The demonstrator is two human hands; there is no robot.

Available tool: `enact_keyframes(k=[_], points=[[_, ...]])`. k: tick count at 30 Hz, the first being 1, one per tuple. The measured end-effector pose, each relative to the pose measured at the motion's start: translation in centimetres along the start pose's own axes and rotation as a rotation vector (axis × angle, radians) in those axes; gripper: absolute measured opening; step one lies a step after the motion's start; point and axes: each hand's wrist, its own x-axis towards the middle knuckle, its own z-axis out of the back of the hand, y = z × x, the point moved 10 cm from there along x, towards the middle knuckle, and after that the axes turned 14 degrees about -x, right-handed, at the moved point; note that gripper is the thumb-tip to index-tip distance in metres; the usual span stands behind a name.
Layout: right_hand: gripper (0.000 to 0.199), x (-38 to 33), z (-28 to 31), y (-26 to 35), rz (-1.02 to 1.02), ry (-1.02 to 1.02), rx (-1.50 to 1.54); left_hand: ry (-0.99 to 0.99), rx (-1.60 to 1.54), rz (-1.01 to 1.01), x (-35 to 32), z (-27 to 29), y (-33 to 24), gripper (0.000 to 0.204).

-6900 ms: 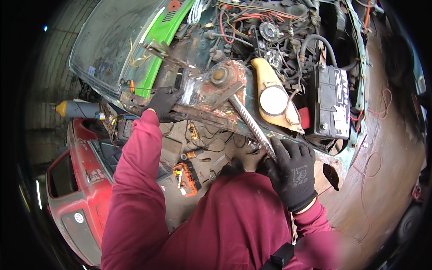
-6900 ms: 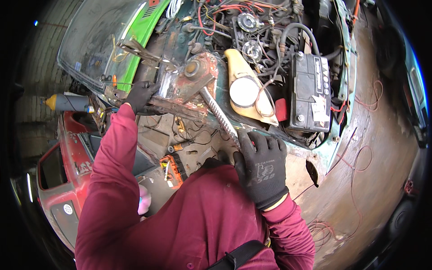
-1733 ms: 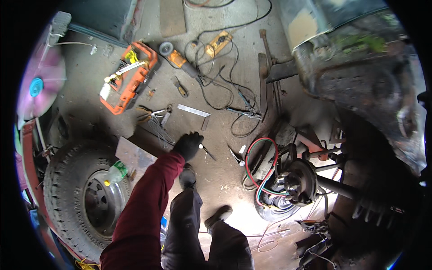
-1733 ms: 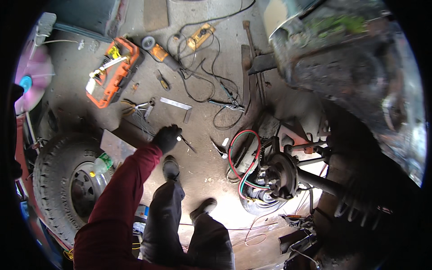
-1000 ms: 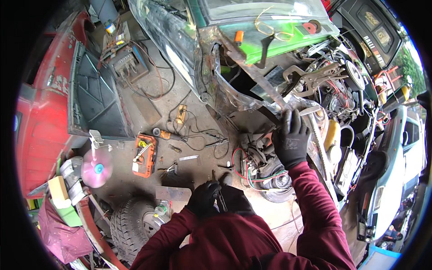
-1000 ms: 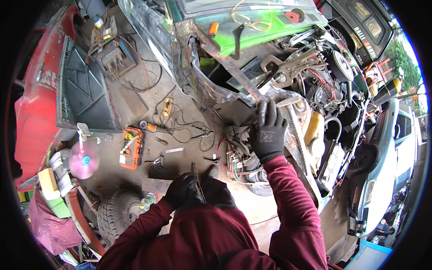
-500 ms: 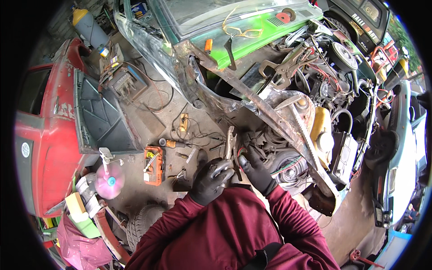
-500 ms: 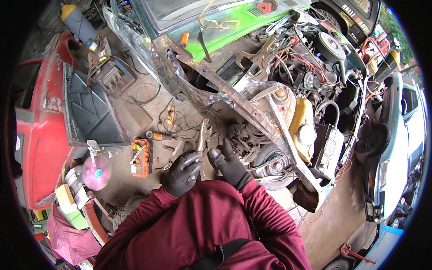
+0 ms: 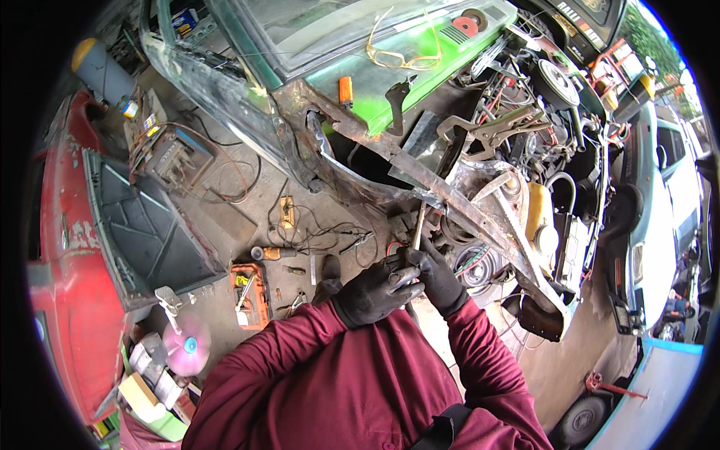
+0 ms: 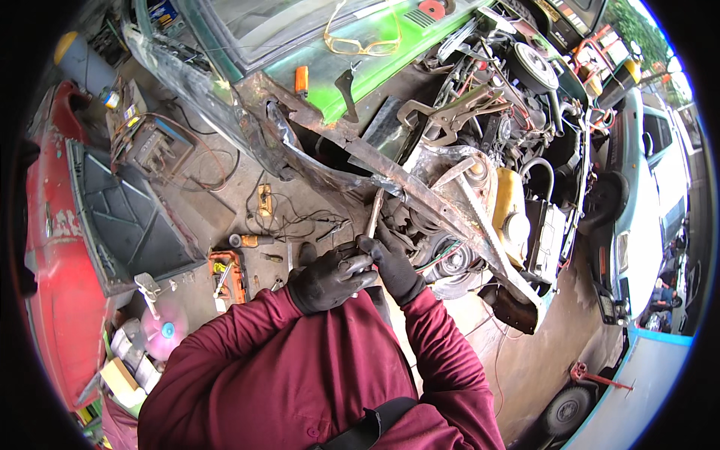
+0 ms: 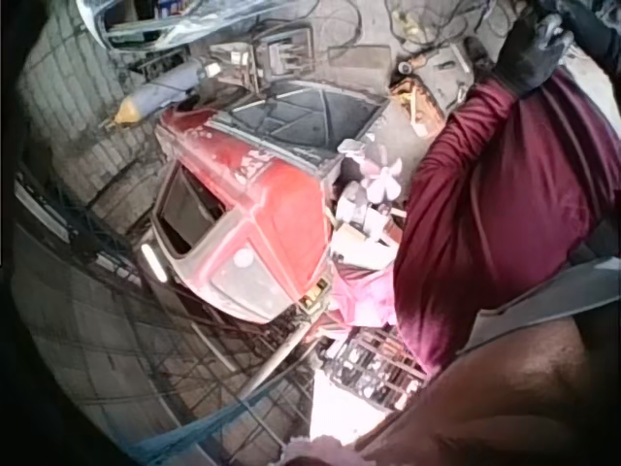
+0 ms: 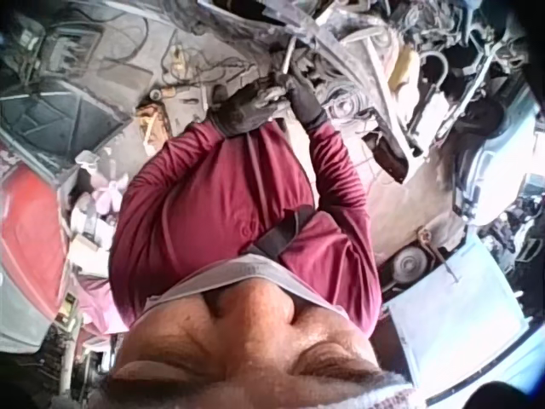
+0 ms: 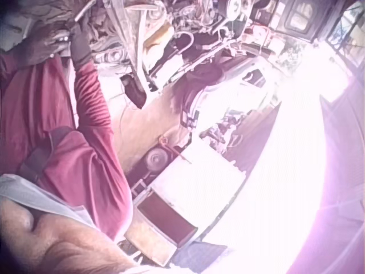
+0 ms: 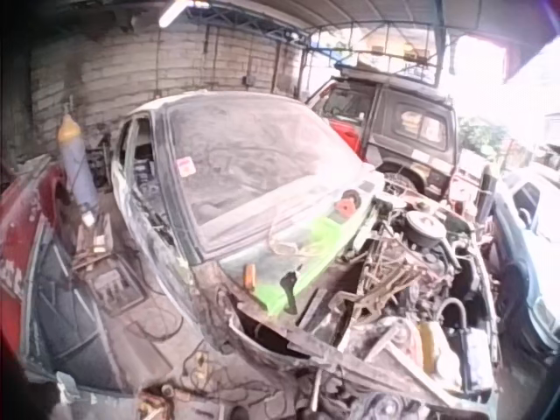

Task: The person positions a metal bar against the front frame of a green car, then uses a welding torch to heat and weld the joint. They repeatedly adjust the bar and apply the torch to different spots along the frame.

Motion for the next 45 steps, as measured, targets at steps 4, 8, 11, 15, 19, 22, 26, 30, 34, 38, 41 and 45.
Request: enact_keyframes(k=[4, 8, 11, 15, 19, 22, 26, 30, 34, 38, 41, 45], points=[[0.078, 1.0, 1.0, 1.0, -0.02, -0.108, -0.096, 0.005, -0.116, -0.08, 1.1, 1.7, 1.1, 0.042], [0.077, 2.4, 1.3, 1.2, -0.079, -0.118, -0.073, 0.036, -0.129, -0.101, 2.2, 2.8, 2.3, 0.042], [0.076, 3.4, 1.6, 0.3, -0.132, -0.115, -0.063, 0.025, -0.138, -0.101, 2.8, 3.2, 3.2, 0.042], [0.073, 3.7, 1.9, -0.3, -0.101, -0.191, -0.023, 0.099, -0.121, -0.107, 1.8, 3.2, 3.6, 0.045], [0.069, 3.2, 0.8, -1.4, -0.228, -0.245, 0.114, -0.04, -0.219, -0.024, -1.2, 5.9, 4.3, 0.043], [0.047, 2.7, -0.1, -1.9, -0.352, -0.339, 0.25, -0.216, -0.547, 0.494, -3.3, 5.2, 9.9, 0.045], [0.08, 2.2, 0.0, -2.1, -0.432, -0.336, 0.229, -0.366, -1.421, 0.979, -4.0, -1.1, 14.9, 0.056], [0.082, -0.1, -0.4, -1.2, -0.363, -0.317, 0.143, -0.36, -1.747, 1.023, -1.2, -5.1, 15.4, 0.048], [0.08, -2.1, -1.1, 2.6, -0.065, -0.393, -0.152, -0.347, -1.493, 0.77, 1.2, -4.1, 14.3, 0.033], [0.065, -4.3, -1.8, 1.1, -0.202, -0.175, 0.407, -0.634, -1.781, 0.775, 1.2, -2.2, 13.4, 0.029], [0.058, -4.8, -2.3, 1.4, -0.237, 0.021, 0.454, -0.685, -1.785, 0.781, 2.2, 0.5, 12.2, 0.035], [0.029, -5.2, -3.0, 3.0, -0.195, 0.249, 0.464, -0.469, -1.934, 0.667, 5.3, 3.7, 7.6, 0.036]])
